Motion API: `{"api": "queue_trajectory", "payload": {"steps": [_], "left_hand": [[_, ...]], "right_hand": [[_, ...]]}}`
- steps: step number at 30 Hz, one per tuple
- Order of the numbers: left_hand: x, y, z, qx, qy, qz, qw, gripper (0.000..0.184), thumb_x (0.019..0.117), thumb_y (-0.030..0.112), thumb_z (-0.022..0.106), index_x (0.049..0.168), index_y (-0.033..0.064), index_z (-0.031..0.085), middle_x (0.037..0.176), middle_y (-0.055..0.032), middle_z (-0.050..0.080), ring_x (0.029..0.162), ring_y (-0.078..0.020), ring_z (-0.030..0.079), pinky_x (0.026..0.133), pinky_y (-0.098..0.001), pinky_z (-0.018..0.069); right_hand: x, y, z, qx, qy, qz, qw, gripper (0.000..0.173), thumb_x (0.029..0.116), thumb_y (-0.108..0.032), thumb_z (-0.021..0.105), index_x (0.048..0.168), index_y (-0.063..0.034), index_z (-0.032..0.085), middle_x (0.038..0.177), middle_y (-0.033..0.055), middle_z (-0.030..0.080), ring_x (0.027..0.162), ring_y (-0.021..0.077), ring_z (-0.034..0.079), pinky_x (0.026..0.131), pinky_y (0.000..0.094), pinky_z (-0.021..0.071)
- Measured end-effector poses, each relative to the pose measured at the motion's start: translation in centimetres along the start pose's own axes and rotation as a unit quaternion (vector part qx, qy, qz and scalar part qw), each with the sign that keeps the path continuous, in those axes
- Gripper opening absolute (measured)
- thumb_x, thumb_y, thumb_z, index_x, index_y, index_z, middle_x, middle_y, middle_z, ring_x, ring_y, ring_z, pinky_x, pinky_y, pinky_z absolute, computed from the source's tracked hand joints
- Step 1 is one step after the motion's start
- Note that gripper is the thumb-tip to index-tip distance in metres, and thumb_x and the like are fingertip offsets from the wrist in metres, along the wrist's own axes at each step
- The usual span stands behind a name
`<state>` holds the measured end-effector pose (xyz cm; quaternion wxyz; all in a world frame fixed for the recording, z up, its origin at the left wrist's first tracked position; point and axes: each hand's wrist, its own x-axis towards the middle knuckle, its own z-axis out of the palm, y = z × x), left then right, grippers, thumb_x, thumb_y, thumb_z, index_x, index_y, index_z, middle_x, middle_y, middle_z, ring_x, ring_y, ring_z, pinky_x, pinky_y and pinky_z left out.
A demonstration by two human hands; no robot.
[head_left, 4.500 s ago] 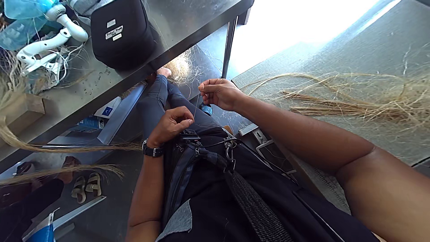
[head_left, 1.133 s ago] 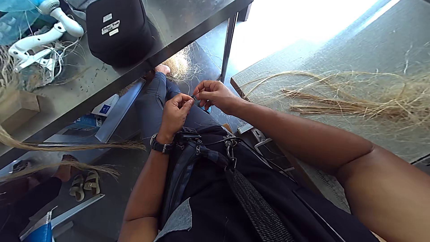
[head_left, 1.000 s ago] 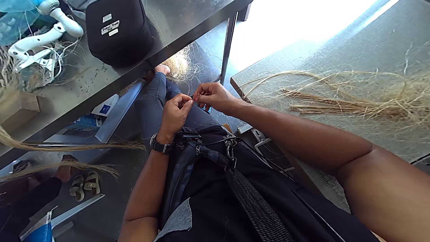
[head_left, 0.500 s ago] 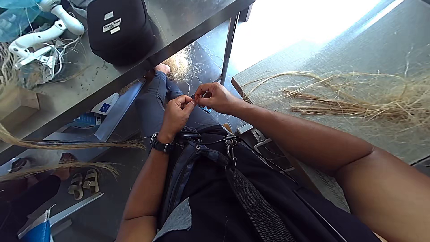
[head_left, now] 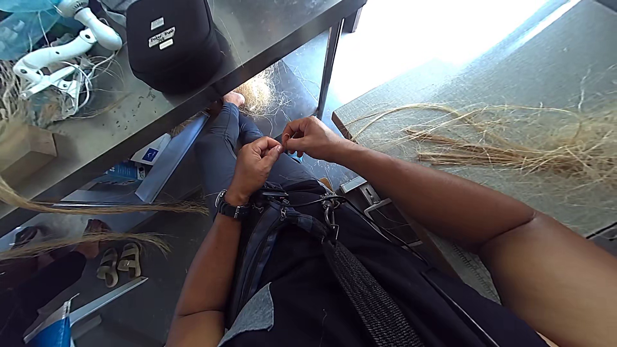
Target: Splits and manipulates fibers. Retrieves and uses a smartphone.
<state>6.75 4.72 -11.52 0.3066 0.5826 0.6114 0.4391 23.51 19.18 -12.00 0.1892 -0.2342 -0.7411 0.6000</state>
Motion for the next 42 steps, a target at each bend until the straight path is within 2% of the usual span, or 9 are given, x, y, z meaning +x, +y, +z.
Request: {"api": "queue_trajectory", "payload": {"steps": [10, 14, 16, 19, 24, 27, 30, 36, 42], "left_hand": [[-0.2, -0.6, -0.2, -0.078, 0.003, 0.013, 0.997, 0.012, 0.1029, 0.016, 0.057, 0.099, 0.0108, 0.068, 0.054, -0.0032, 0.043, 0.037, -0.0112, 0.031, 0.035, -0.0225, 0.0273], [-0.4, -0.7, -0.5, -0.062, 0.020, -0.002, 0.998, 0.013, 0.1039, 0.019, 0.058, 0.100, 0.0121, 0.069, 0.054, -0.0039, 0.043, 0.036, -0.0122, 0.031, 0.034, -0.0239, 0.0266], [-0.6, -0.9, -0.6, -0.055, 0.021, -0.017, 0.998, 0.014, 0.1039, 0.020, 0.058, 0.099, 0.0123, 0.068, 0.054, -0.0040, 0.043, 0.036, -0.0123, 0.030, 0.035, -0.0240, 0.0261], [-0.7, -1.1, -0.6, -0.036, 0.029, -0.040, 0.998, 0.014, 0.1034, 0.021, 0.059, 0.097, 0.0127, 0.069, 0.053, -0.0045, 0.043, 0.036, -0.0129, 0.030, 0.034, -0.0246, 0.0255], [-0.6, -0.7, -0.4, -0.022, 0.029, -0.043, 0.998, 0.016, 0.1028, 0.021, 0.059, 0.093, 0.0122, 0.069, 0.052, -0.0038, 0.040, 0.036, -0.0128, 0.029, 0.035, -0.0246, 0.0238], [-0.6, -0.8, -0.4, -0.037, 0.028, -0.053, 0.998, 0.017, 0.1038, 0.021, 0.058, 0.093, 0.0121, 0.069, 0.054, -0.0041, 0.044, 0.037, -0.0120, 0.029, 0.036, -0.0239, 0.0244], [-0.6, -1.0, -0.5, -0.052, 0.025, -0.058, 0.997, 0.018, 0.1048, 0.020, 0.057, 0.095, 0.0114, 0.070, 0.056, -0.0047, 0.047, 0.037, -0.0120, 0.031, 0.036, -0.0234, 0.0261], [-0.6, -0.9, -0.5, -0.062, 0.011, -0.069, 0.996, 0.019, 0.1047, 0.021, 0.058, 0.093, 0.0115, 0.069, 0.055, -0.0048, 0.046, 0.037, -0.0118, 0.030, 0.036, -0.0231, 0.0249], [-0.5, -1.0, -0.3, -0.048, -0.002, -0.059, 0.997, 0.019, 0.1040, 0.020, 0.058, 0.091, 0.0103, 0.070, 0.054, -0.0049, 0.046, 0.037, -0.0122, 0.030, 0.036, -0.0235, 0.0247]], "right_hand": [[0.4, -0.1, -0.6, -0.009, 0.024, -0.006, 1.000, 0.011, 0.0932, -0.009, 0.063, 0.091, -0.0023, 0.071, 0.072, 0.0051, 0.069, 0.059, 0.0122, 0.065, 0.058, 0.0324, 0.0569], [0.4, 0.0, -0.8, 0.068, 0.030, 0.011, 0.997, 0.009, 0.0973, -0.006, 0.064, 0.098, 0.0015, 0.068, 0.081, 0.0095, 0.070, 0.065, 0.0162, 0.069, 0.060, 0.0336, 0.0619], [0.2, -0.2, -0.7, 0.059, 0.014, 0.023, 0.998, 0.012, 0.0969, -0.005, 0.063, 0.106, 0.0013, 0.066, 0.091, 0.0101, 0.069, 0.070, 0.0170, 0.070, 0.062, 0.0343, 0.0623], [0.2, 0.2, -0.4, 0.037, -0.008, 0.004, 0.999, 0.020, 0.0952, -0.007, 0.061, 0.113, 0.0000, 0.066, 0.093, 0.0085, 0.070, 0.072, 0.0154, 0.069, 0.064, 0.0331, 0.0606], [0.2, 0.6, -0.4, 0.004, -0.029, -0.049, 0.998, 0.017, 0.0956, -0.010, 0.062, 0.108, -0.0018, 0.069, 0.093, 0.0074, 0.072, 0.074, 0.0138, 0.070, 0.068, 0.0330, 0.0610], [0.2, 0.6, -0.3, 0.004, -0.010, -0.037, 0.999, 0.015, 0.1000, -0.013, 0.061, 0.102, -0.0018, 0.071, 0.087, 0.0067, 0.072, 0.070, 0.0122, 0.069, 0.065, 0.0306, 0.0602], [0.2, 0.4, -0.4, 0.031, -0.009, -0.010, 0.999, 0.015, 0.1016, -0.012, 0.062, 0.105, -0.0001, 0.069, 0.085, 0.0077, 0.071, 0.069, 0.0129, 0.069, 0.064, 0.0305, 0.0609], [0.1, 0.3, 0.1, 0.045, -0.032, -0.005, 0.998, 0.010, 0.0983, -0.007, 0.066, 0.103, 0.0008, 0.070, 0.085, 0.0084, 0.071, 0.069, 0.0136, 0.069, 0.064, 0.0302, 0.0608], [0.2, 0.5, 0.0, -0.016, -0.036, -0.016, 0.999, 0.007, 0.0960, -0.008, 0.066, 0.097, -0.0022, 0.071, 0.080, 0.0057, 0.071, 0.065, 0.0103, 0.066, 0.062, 0.0290, 0.0581]]}}
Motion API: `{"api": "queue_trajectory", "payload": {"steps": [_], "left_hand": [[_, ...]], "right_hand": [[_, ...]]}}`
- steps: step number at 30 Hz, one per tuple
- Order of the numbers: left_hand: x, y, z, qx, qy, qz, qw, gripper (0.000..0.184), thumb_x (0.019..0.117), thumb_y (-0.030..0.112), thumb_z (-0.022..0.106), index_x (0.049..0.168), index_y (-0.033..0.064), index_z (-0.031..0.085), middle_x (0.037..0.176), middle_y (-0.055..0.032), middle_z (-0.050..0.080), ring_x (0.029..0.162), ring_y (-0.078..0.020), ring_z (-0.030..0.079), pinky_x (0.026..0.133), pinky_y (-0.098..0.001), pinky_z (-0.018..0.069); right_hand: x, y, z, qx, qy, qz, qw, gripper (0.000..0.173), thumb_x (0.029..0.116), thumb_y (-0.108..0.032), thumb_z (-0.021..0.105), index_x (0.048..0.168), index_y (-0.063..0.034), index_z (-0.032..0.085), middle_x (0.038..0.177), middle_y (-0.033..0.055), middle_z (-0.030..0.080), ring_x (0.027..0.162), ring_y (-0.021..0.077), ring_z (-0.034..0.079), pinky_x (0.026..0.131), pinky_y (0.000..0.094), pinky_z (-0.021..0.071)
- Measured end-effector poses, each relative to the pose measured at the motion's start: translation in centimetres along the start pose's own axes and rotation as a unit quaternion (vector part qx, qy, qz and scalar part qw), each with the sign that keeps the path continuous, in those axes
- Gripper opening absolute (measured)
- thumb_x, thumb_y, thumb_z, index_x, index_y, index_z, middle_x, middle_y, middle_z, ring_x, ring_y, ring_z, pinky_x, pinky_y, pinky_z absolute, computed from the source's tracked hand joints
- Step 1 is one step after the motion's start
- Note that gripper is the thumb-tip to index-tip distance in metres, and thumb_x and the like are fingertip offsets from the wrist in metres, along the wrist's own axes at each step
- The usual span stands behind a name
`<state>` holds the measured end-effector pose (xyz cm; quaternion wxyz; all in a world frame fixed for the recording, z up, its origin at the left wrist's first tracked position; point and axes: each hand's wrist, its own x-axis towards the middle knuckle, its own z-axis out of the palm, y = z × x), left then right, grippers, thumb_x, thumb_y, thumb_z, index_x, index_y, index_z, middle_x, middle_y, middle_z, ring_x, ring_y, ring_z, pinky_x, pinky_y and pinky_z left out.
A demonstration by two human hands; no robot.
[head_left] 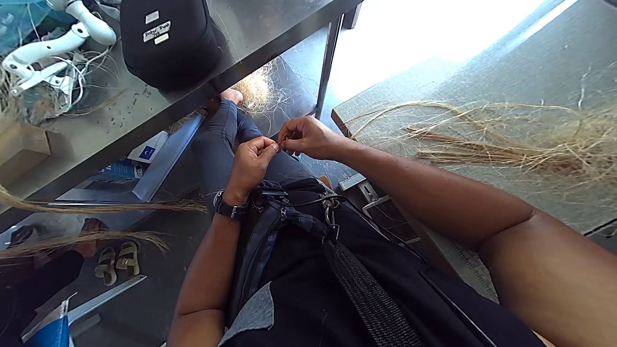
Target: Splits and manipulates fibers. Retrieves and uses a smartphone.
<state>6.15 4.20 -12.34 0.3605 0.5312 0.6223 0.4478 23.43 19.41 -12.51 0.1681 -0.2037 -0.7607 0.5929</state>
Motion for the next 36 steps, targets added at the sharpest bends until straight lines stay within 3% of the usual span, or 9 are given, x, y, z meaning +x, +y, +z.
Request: {"api": "queue_trajectory", "payload": {"steps": [5, 9, 17, 21, 25, 27, 31, 36], "left_hand": [[0.0, 0.2, 0.2, 0.006, -0.007, 0.040, 0.999, 0.017, 0.1035, 0.019, 0.059, 0.093, 0.0107, 0.068, 0.056, -0.0036, 0.046, 0.038, -0.0119, 0.032, 0.037, -0.0235, 0.0268], [0.1, -0.1, 0.3, -0.002, -0.001, 0.058, 0.998, 0.015, 0.1042, 0.019, 0.058, 0.097, 0.0108, 0.068, 0.056, -0.0041, 0.046, 0.038, -0.0120, 0.033, 0.035, -0.0236, 0.0275], [-0.1, -0.4, -0.2, -0.005, 0.041, 0.001, 0.999, 0.016, 0.1050, 0.024, 0.059, 0.100, 0.0142, 0.071, 0.057, -0.0044, 0.047, 0.037, -0.0121, 0.031, 0.035, -0.0233, 0.0265], [0.3, -0.6, -0.1, 0.058, 0.068, 0.030, 0.996, 0.024, 0.1062, 0.034, 0.056, 0.110, 0.0155, 0.070, 0.069, -0.0051, 0.059, 0.045, -0.0150, 0.048, 0.040, -0.0262, 0.0410], [0.6, 0.3, 0.5, 0.144, 0.056, 0.059, 0.986, 0.022, 0.1001, 0.033, 0.067, 0.111, 0.0137, 0.070, 0.102, -0.0046, 0.067, 0.076, -0.0145, 0.064, 0.064, -0.0323, 0.0560], [0.7, 0.5, 0.8, 0.172, 0.045, 0.076, 0.981, 0.017, 0.0979, 0.027, 0.071, 0.105, 0.0116, 0.071, 0.099, -0.0049, 0.067, 0.075, -0.0139, 0.064, 0.064, -0.0323, 0.0550], [0.6, 0.4, 0.7, 0.157, 0.036, 0.077, 0.984, 0.019, 0.1040, 0.024, 0.061, 0.096, 0.0114, 0.072, 0.074, -0.0020, 0.067, 0.054, -0.0120, 0.058, 0.049, -0.0286, 0.0498], [0.7, 0.7, 0.5, 0.156, 0.001, 0.071, 0.985, 0.023, 0.1062, 0.021, 0.055, 0.097, 0.0103, 0.073, 0.073, -0.0016, 0.067, 0.052, -0.0122, 0.059, 0.049, -0.0283, 0.0513]], "right_hand": [[0.1, -0.4, -0.3, -0.064, 0.009, -0.004, 0.998, 0.009, 0.0939, -0.012, 0.067, 0.092, -0.0053, 0.071, 0.073, 0.0021, 0.068, 0.062, 0.0092, 0.063, 0.061, 0.0309, 0.0542], [0.4, -0.6, -0.6, -0.055, 0.029, 0.011, 0.998, 0.010, 0.0939, -0.010, 0.064, 0.093, -0.0043, 0.071, 0.076, 0.0038, 0.069, 0.063, 0.0108, 0.065, 0.062, 0.0321, 0.0576], [0.1, -0.6, -0.6, 0.130, 0.051, 0.096, 0.986, 0.013, 0.1017, -0.008, 0.063, 0.101, 0.0024, 0.070, 0.087, 0.0086, 0.072, 0.068, 0.0147, 0.069, 0.063, 0.0315, 0.0610], [0.0, -0.7, -0.2, 0.119, 0.061, 0.090, 0.987, 0.018, 0.1040, -0.013, 0.062, 0.103, 0.0016, 0.072, 0.088, 0.0085, 0.073, 0.066, 0.0133, 0.069, 0.062, 0.0297, 0.0608], [-0.1, -0.9, 0.3, 0.109, 0.059, 0.077, 0.989, 0.016, 0.1032, -0.012, 0.062, 0.102, 0.0017, 0.072, 0.086, 0.0078, 0.073, 0.066, 0.0131, 0.069, 0.062, 0.0291, 0.0608], [-0.2, -0.9, 0.6, 0.115, 0.060, 0.078, 0.988, 0.015, 0.1022, -0.011, 0.064, 0.100, 0.0017, 0.072, 0.082, 0.0079, 0.073, 0.063, 0.0126, 0.068, 0.060, 0.0285, 0.0598], [-0.2, -0.8, 0.6, 0.104, 0.066, 0.086, 0.989, 0.015, 0.1012, -0.012, 0.066, 0.099, 0.0007, 0.073, 0.085, 0.0079, 0.073, 0.064, 0.0131, 0.069, 0.060, 0.0298, 0.0603], [-0.1, -0.8, -0.1, 0.098, 0.092, 0.094, 0.986, 0.014, 0.1003, -0.013, 0.068, 0.098, 0.0003, 0.072, 0.083, 0.0068, 0.072, 0.065, 0.0121, 0.068, 0.060, 0.0290, 0.0599]]}}
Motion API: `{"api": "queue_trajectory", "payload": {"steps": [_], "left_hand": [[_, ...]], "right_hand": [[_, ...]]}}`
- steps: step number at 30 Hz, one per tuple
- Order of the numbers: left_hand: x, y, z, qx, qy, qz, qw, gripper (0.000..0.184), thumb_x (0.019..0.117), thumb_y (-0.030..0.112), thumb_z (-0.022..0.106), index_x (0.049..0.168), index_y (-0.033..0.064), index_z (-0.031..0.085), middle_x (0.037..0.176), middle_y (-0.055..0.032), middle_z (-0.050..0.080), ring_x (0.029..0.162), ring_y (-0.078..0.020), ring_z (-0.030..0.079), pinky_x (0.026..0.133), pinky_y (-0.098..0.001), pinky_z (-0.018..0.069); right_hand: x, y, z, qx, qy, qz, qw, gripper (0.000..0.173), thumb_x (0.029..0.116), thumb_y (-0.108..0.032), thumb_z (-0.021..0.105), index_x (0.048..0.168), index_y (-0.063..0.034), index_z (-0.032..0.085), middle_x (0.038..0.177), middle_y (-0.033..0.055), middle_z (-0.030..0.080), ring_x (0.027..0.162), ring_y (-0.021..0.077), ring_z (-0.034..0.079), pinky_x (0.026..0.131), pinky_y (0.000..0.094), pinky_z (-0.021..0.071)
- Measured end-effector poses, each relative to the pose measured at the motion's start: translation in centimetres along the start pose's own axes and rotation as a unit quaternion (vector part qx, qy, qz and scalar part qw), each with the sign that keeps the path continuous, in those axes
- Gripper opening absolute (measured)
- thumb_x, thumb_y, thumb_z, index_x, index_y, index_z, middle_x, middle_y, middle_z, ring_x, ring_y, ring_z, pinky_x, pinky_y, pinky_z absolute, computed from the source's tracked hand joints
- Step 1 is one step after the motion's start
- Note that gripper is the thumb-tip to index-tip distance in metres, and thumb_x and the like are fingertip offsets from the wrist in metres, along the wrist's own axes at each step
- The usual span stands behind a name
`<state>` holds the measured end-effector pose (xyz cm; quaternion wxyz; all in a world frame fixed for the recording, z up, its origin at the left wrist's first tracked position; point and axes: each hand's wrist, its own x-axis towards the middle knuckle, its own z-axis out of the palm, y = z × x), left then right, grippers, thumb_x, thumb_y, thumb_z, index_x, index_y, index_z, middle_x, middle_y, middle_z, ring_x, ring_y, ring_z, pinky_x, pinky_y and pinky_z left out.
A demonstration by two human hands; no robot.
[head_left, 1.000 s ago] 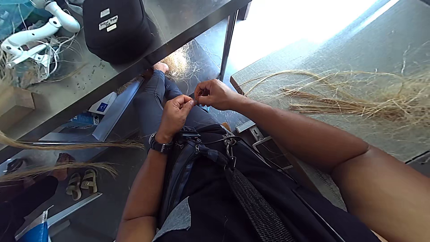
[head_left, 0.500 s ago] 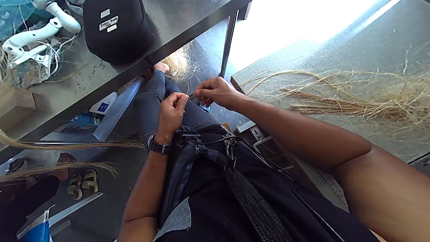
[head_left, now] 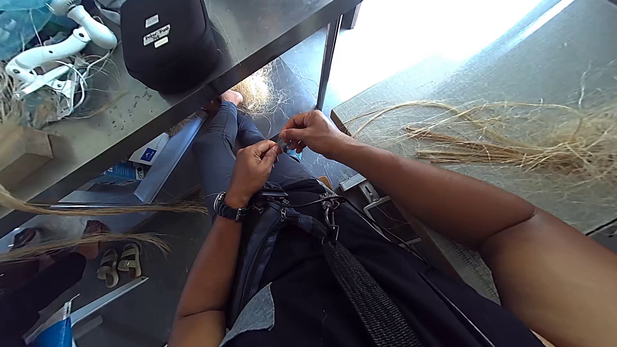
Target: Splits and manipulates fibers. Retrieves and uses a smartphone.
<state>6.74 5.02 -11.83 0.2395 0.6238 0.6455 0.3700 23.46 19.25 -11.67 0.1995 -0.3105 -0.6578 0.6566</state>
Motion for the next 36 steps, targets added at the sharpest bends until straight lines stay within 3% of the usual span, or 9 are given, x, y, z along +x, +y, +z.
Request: {"api": "queue_trajectory", "payload": {"steps": [8, 13, 22, 28, 34, 36], "left_hand": [[0.1, -0.3, -0.2, 0.010, -0.035, -0.013, 0.999, 0.025, 0.1069, 0.021, 0.053, 0.096, 0.0110, 0.073, 0.073, -0.0009, 0.068, 0.054, -0.0118, 0.060, 0.050, -0.0283, 0.0508], [-0.1, -0.4, -0.1, -0.037, -0.014, -0.035, 0.999, 0.018, 0.1054, 0.024, 0.058, 0.107, 0.0120, 0.072, 0.079, -0.0032, 0.069, 0.055, -0.0133, 0.061, 0.049, -0.0282, 0.0523], [-0.3, -0.8, -0.5, -0.095, 0.025, -0.015, 0.995, 0.017, 0.1045, 0.019, 0.058, 0.099, 0.0096, 0.071, 0.078, -0.0050, 0.069, 0.053, -0.0148, 0.061, 0.047, -0.0270, 0.0525], [-0.7, -1.3, -1.6, -0.167, 0.062, -0.018, 0.984, 0.019, 0.1066, 0.023, 0.056, 0.106, 0.0091, 0.068, 0.074, -0.0066, 0.067, 0.052, -0.0152, 0.061, 0.048, -0.0261, 0.0536], [-0.9, -2.3, -3.2, -0.225, 0.133, -0.016, 0.965, 0.021, 0.1085, 0.026, 0.053, 0.110, 0.0103, 0.066, 0.071, -0.0057, 0.064, 0.049, -0.0131, 0.058, 0.045, -0.0243, 0.0522], [-0.6, -2.7, -4.4, -0.229, 0.155, -0.019, 0.961, 0.021, 0.1093, 0.025, 0.051, 0.113, 0.0096, 0.065, 0.076, -0.0049, 0.066, 0.054, -0.0121, 0.061, 0.049, -0.0245, 0.0541]], "right_hand": [[-0.1, 0.1, -0.1, -0.061, -0.010, -0.029, 0.998, 0.015, 0.1011, -0.014, 0.067, 0.097, -0.0010, 0.073, 0.081, 0.0048, 0.072, 0.063, 0.0101, 0.067, 0.060, 0.0272, 0.0588], [0.0, -0.1, -0.3, -0.061, -0.015, -0.032, 0.998, 0.016, 0.1011, -0.015, 0.067, 0.097, -0.0008, 0.073, 0.080, 0.0049, 0.072, 0.063, 0.0101, 0.068, 0.061, 0.0272, 0.0595], [0.0, -0.1, 0.0, -0.047, -0.016, -0.036, 0.998, 0.016, 0.1019, -0.015, 0.066, 0.098, 0.0002, 0.072, 0.081, 0.0063, 0.072, 0.063, 0.0113, 0.068, 0.061, 0.0280, 0.0604], [0.2, 0.3, -0.1, -0.039, -0.011, -0.025, 0.999, 0.019, 0.1029, -0.018, 0.065, 0.100, -0.0005, 0.070, 0.081, 0.0070, 0.071, 0.062, 0.0122, 0.068, 0.060, 0.0292, 0.0601], [0.2, 1.2, 0.5, -0.138, -0.084, -0.010, 0.987, 0.019, 0.1034, -0.020, 0.064, 0.102, -0.0022, 0.070, 0.084, 0.0085, 0.071, 0.065, 0.0161, 0.068, 0.061, 0.0340, 0.0601], [0.2, 1.4, 0.5, -0.196, -0.120, -0.008, 0.973, 0.019, 0.1035, -0.021, 0.064, 0.102, -0.0034, 0.071, 0.086, 0.0088, 0.071, 0.069, 0.0178, 0.069, 0.066, 0.0378, 0.0604]]}}
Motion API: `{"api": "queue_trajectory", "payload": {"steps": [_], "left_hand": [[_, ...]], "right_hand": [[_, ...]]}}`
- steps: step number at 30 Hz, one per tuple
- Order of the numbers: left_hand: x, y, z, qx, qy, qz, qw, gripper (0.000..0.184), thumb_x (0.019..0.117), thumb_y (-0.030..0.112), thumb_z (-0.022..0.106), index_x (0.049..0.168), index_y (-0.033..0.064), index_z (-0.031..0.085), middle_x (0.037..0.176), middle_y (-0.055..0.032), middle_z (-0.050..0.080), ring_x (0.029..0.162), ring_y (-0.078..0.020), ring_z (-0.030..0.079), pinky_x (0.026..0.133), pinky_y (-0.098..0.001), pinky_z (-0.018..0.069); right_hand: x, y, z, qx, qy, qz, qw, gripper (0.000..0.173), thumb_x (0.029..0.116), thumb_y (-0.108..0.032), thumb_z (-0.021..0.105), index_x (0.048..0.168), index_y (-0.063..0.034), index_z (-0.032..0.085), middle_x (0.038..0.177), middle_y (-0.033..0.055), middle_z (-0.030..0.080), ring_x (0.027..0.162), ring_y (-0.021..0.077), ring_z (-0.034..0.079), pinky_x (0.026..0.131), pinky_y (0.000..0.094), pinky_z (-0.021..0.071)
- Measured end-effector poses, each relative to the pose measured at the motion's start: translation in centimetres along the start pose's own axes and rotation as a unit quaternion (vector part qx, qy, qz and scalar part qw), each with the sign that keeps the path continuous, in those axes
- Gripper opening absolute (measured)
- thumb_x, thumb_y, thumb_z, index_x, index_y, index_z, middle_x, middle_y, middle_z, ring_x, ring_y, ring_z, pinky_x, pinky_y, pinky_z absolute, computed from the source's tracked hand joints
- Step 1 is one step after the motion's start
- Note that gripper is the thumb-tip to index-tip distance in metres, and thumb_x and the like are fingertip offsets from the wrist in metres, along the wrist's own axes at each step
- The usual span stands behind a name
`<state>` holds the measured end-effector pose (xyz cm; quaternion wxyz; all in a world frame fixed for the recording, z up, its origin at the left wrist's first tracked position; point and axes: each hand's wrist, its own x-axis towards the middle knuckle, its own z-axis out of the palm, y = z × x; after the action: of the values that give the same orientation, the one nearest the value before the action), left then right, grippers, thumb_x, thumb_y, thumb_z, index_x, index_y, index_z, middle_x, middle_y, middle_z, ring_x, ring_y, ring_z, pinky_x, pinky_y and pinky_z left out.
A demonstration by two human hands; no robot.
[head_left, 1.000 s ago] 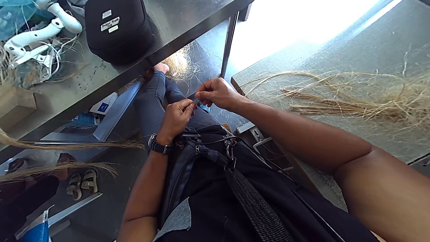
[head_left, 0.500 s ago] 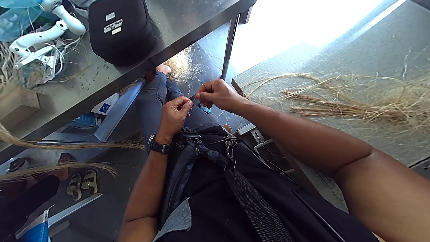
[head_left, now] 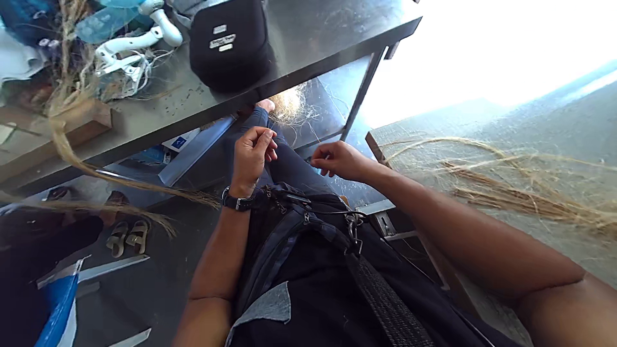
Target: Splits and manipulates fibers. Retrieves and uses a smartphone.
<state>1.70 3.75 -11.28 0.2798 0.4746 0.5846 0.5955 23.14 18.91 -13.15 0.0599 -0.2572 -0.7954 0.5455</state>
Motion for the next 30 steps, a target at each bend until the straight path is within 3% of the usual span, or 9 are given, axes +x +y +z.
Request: {"api": "queue_trajectory", "payload": {"steps": [3, 6, 12, 15, 21, 30], "left_hand": [[2.0, 0.7, -3.0, -0.036, 0.077, -0.006, 0.996, 0.022, 0.1095, 0.018, 0.048, 0.111, 0.0040, 0.064, 0.077, -0.0038, 0.067, 0.059, -0.0120, 0.063, 0.054, -0.0266, 0.0569], [2.7, 1.2, -8.5, -0.057, 0.182, -0.027, 0.981, 0.026, 0.1106, 0.021, 0.043, 0.111, 0.0046, 0.063, 0.074, -0.0001, 0.064, 0.056, -0.0092, 0.060, 0.052, -0.0244, 0.0542], [1.5, 3.1, -23.1, 0.036, 0.386, -0.054, 0.920, 0.032, 0.1111, 0.030, 0.040, 0.120, 0.0075, 0.061, 0.073, 0.0049, 0.058, 0.051, -0.0041, 0.049, 0.048, -0.0209, 0.0447], [1.4, 3.9, -30.7, 0.096, 0.456, -0.040, 0.884, 0.031, 0.1098, 0.030, 0.042, 0.118, 0.0066, 0.061, 0.072, 0.0045, 0.057, 0.048, -0.0036, 0.045, 0.044, -0.0206, 0.0407], [2.5, 6.0, -39.2, 0.148, 0.495, -0.140, 0.845, 0.026, 0.1083, 0.031, 0.045, 0.110, 0.0135, 0.065, 0.070, 0.0048, 0.058, 0.046, -0.0053, 0.045, 0.043, -0.0204, 0.0388], [6.6, 4.7, -43.8, 0.157, 0.526, -0.180, 0.816, 0.022, 0.1057, 0.027, 0.047, 0.101, 0.0156, 0.065, 0.068, 0.0049, 0.054, 0.046, -0.0066, 0.046, 0.044, -0.0215, 0.0410]], "right_hand": [[0.0, 0.3, 0.0, -0.103, -0.068, -0.002, 0.992, 0.022, 0.1037, -0.025, 0.063, 0.107, -0.0046, 0.071, 0.093, 0.0094, 0.071, 0.076, 0.0194, 0.069, 0.075, 0.0428, 0.0595], [0.2, 0.3, 0.0, -0.178, -0.145, 0.011, 0.973, 0.030, 0.1048, -0.030, 0.060, 0.117, -0.0037, 0.070, 0.106, 0.0135, 0.071, 0.091, 0.0255, 0.070, 0.088, 0.0499, 0.0565], [0.0, -0.4, 0.6, -0.221, -0.201, 0.045, 0.953, 0.033, 0.1049, -0.030, 0.061, 0.122, -0.0030, 0.068, 0.112, 0.0174, 0.071, 0.097, 0.0312, 0.070, 0.091, 0.0542, 0.0542], [0.1, -0.5, 0.8, -0.230, -0.202, 0.054, 0.950, 0.032, 0.1049, -0.030, 0.061, 0.122, -0.0032, 0.068, 0.111, 0.0173, 0.071, 0.096, 0.0310, 0.070, 0.090, 0.0542, 0.0542], [0.4, -0.4, 1.1, -0.247, -0.213, 0.071, 0.943, 0.034, 0.1052, -0.032, 0.061, 0.123, -0.0039, 0.068, 0.109, 0.0161, 0.072, 0.093, 0.0304, 0.070, 0.088, 0.0537, 0.0544], [0.6, -0.1, 1.0, -0.246, -0.211, 0.085, 0.942, 0.034, 0.1046, -0.032, 0.062, 0.125, -0.0053, 0.067, 0.110, 0.0151, 0.072, 0.092, 0.0286, 0.070, 0.084, 0.0517, 0.0552]]}}
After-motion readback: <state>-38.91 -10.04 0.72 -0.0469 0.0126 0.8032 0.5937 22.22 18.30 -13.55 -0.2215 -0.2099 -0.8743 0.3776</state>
